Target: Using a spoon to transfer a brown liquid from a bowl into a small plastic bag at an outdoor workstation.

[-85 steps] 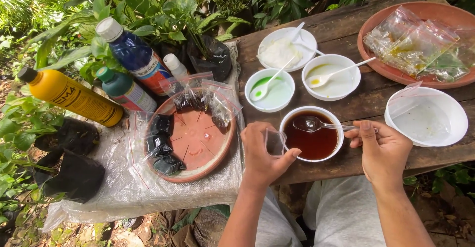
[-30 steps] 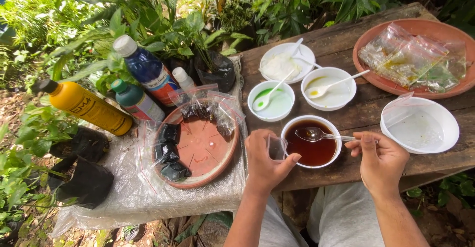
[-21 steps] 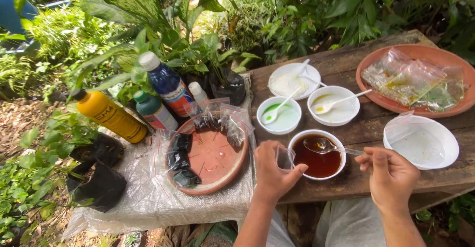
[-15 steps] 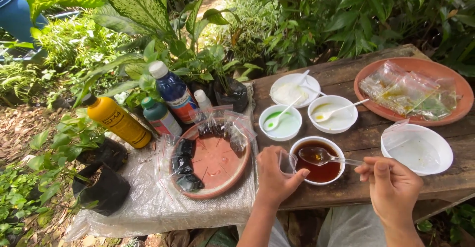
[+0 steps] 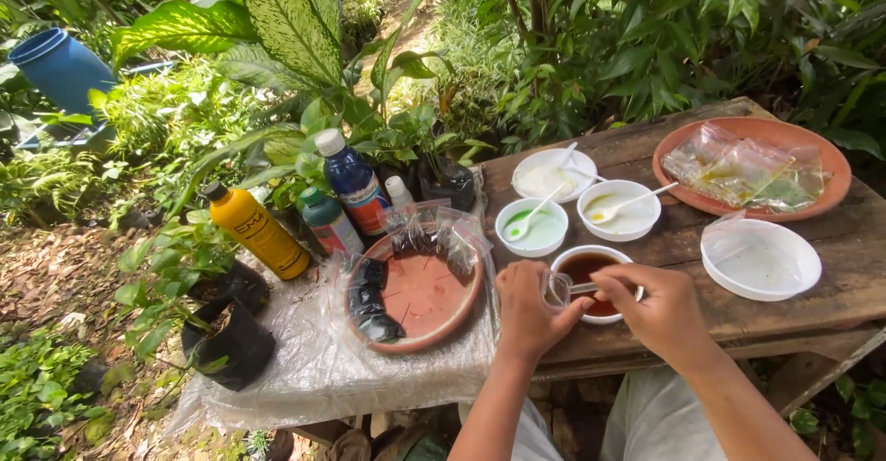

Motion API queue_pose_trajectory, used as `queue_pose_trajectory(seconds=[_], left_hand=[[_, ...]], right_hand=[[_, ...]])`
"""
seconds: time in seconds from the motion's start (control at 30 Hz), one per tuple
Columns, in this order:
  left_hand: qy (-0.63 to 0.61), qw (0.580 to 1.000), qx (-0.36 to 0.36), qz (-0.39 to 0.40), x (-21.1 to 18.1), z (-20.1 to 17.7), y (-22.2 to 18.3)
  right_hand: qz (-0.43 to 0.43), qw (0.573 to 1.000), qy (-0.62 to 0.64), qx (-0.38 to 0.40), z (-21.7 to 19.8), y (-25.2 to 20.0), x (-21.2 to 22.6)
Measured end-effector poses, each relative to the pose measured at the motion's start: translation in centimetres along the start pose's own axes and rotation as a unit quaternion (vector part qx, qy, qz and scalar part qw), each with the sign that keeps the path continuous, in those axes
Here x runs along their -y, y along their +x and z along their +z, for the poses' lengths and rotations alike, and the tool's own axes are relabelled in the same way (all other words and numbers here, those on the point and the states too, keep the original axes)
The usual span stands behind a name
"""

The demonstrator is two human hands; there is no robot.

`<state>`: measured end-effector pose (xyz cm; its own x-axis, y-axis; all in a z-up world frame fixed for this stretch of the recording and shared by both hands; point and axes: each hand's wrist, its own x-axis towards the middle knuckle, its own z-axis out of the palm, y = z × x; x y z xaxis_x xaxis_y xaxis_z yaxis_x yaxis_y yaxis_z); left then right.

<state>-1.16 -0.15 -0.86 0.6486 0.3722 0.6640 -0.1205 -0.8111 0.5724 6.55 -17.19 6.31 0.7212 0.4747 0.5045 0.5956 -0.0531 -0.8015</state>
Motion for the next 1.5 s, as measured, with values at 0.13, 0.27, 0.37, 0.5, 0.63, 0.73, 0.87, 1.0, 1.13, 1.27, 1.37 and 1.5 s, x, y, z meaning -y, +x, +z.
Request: queue_pose_trajectory(seconds=[0.13, 0.27, 0.37, 0.5, 0.63, 0.73, 0.87, 1.0, 1.13, 1.27, 1.37, 1.5], left_hand=[[-0.006, 0.996, -0.074, 0.043, 2.3, 1.8, -0.6], [0.003, 0.996, -0.081, 0.032, 2.7, 2.2, -0.9], [-0.004, 0.998, -0.065, 0.017, 1.8, 1.4, -0.7], [0.001, 0.999, -0.041, 0.005, 1.1, 0.9, -0.4], [0.016, 0.999, -0.034, -0.007, 1.8, 1.2, -0.5], [0.022, 0.999, -0.041, -0.011, 2.8, 2.3, -0.6], [0.003, 0.999, -0.048, -0.016, 2.9, 2.4, -1.0], [-0.051, 0.995, -0.079, -0.036, 3.4, 2.6, -0.4], [-0.116, 0.984, -0.117, -0.067, 3.3, 2.6, -0.2], [-0.171, 0.974, -0.110, -0.096, 2.9, 2.1, 0.0], [-0.232, 0.957, -0.081, -0.157, 1.7, 1.3, 0.9], [-0.224, 0.959, -0.084, -0.152, 1.2, 0.8, 1.1]], right_hand=[[-0.080, 0.993, -0.064, 0.057, 1.7, 1.2, 3.1], [-0.106, 0.987, -0.071, 0.093, 2.3, 1.7, 3.2], [-0.079, 0.986, -0.079, 0.120, 0.8, 2.2, 4.4], [-0.006, 0.999, -0.007, 0.052, -1.8, 2.7, 3.3], [0.059, 0.989, 0.119, -0.067, -3.5, 2.4, -0.2], [0.084, 0.975, 0.162, -0.128, -3.9, 1.5, -3.8], [0.119, 0.969, 0.172, -0.128, -3.7, -0.4, -7.6], [0.155, 0.963, 0.193, -0.111, -2.9, -1.3, -10.5], [0.171, 0.962, 0.196, -0.083, -2.7, -1.4, -11.9], [0.174, 0.964, 0.192, -0.065, -3.4, -0.8, -10.9], [0.258, 0.954, 0.149, -0.020, -4.1, -0.4, -9.9], [0.210, 0.967, 0.145, -0.006, -3.9, -1.0, -10.6]])
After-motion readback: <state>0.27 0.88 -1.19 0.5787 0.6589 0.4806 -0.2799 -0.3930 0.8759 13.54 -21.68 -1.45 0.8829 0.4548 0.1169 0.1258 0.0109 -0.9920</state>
